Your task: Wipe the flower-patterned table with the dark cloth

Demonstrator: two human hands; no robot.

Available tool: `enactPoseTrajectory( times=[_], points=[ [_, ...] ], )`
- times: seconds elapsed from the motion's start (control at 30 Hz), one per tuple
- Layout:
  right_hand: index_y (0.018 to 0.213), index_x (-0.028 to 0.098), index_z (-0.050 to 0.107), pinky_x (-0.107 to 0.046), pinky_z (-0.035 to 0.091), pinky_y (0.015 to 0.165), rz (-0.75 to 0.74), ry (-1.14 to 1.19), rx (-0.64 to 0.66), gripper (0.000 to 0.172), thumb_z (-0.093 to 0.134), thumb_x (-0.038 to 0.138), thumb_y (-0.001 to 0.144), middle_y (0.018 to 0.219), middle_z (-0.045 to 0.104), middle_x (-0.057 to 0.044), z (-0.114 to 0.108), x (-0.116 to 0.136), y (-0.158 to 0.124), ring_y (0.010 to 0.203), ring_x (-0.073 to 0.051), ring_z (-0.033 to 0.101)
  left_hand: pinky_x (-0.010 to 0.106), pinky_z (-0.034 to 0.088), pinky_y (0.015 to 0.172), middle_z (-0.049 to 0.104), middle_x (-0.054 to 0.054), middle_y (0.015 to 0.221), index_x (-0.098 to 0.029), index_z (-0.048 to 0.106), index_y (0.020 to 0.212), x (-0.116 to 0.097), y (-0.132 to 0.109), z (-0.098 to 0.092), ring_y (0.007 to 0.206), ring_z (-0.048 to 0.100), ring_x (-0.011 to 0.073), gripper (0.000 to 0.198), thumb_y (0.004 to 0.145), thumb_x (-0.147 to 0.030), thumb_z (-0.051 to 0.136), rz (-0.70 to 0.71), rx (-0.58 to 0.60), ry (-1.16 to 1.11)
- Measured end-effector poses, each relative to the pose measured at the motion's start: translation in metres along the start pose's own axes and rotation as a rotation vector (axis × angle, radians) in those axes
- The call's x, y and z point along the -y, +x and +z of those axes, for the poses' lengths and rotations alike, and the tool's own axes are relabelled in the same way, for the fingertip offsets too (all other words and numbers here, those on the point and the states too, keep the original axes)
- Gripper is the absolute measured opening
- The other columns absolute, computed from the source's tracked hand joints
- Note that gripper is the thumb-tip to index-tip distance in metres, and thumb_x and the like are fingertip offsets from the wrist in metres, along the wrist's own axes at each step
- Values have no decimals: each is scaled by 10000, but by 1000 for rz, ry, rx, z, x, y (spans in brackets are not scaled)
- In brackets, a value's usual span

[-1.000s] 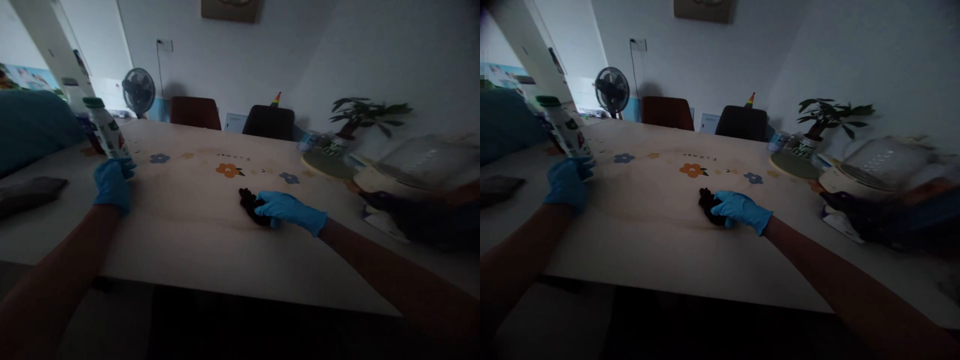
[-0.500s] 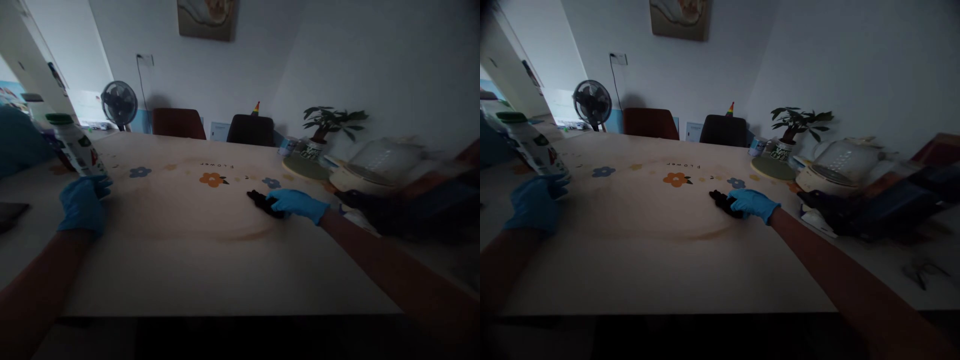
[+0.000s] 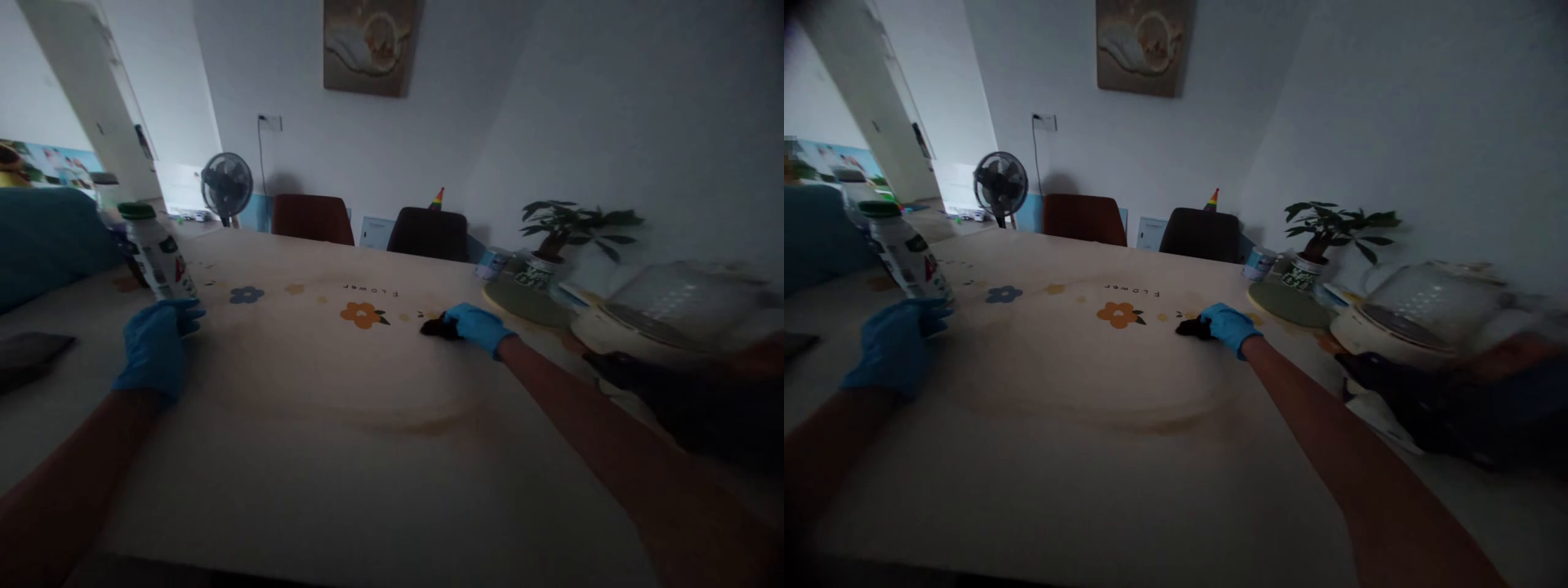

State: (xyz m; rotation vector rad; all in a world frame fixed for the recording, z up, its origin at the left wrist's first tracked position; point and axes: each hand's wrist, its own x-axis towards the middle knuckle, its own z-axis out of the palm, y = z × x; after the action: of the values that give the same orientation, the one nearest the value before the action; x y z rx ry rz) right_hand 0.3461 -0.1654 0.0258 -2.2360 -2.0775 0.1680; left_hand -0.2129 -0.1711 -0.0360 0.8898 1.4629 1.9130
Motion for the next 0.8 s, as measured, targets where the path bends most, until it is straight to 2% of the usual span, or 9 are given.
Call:
enactPoseTrajectory(
  times=[0.2,0.27,0.4,0.5,0.63,0.8],
  points=[
    [1012,139,878,-250,561,781,34,-27,-51,321,639,14,836,1012,858,-91,12,28,66,970,-253,809,243,571,695,822,83,996,-153,788,911,-3,-2,4,857,731,201,343,671,-329,619,10,-17,20],
    [1009,124,877,-256,548,747,18,-42,-51,300,637,25,857,982,852,-95,16,42,86,941,-249,804,264,574,692,819,94,969,-156,797,917,0,-1,3,849,735,220,345,686,-355,635,31,-6,25],
    [1053,130,859,-264,565,838,-70,-86,-16,204,682,57,982,1121,854,-117,21,74,126,1039,-235,803,293,580,704,826,110,966,-169,818,913,3,0,3,850,741,240,366,692,-419,669,40,-2,27],
    [1071,156,824,-354,617,974,-140,-115,36,92,759,212,1104,1174,838,-104,26,103,155,1077,-238,796,306,580,704,831,111,969,-181,820,878,0,-4,6,837,734,243,374,662,-454,684,52,-1,32],
    [1226,174,798,-507,639,1087,-226,-110,59,264,794,426,1149,1319,793,-102,36,146,185,1194,-280,772,321,579,709,824,103,911,-199,828,857,-7,-11,11,807,721,245,377,646,-480,692,55,19,24],
    [1315,177,783,-527,643,1101,-334,-28,59,284,774,416,1162,1391,770,-119,56,203,203,1234,-290,763,319,562,678,812,108,867,-208,828,833,-8,-12,15,779,711,246,350,645,-465,682,46,2,11]
  ],
)
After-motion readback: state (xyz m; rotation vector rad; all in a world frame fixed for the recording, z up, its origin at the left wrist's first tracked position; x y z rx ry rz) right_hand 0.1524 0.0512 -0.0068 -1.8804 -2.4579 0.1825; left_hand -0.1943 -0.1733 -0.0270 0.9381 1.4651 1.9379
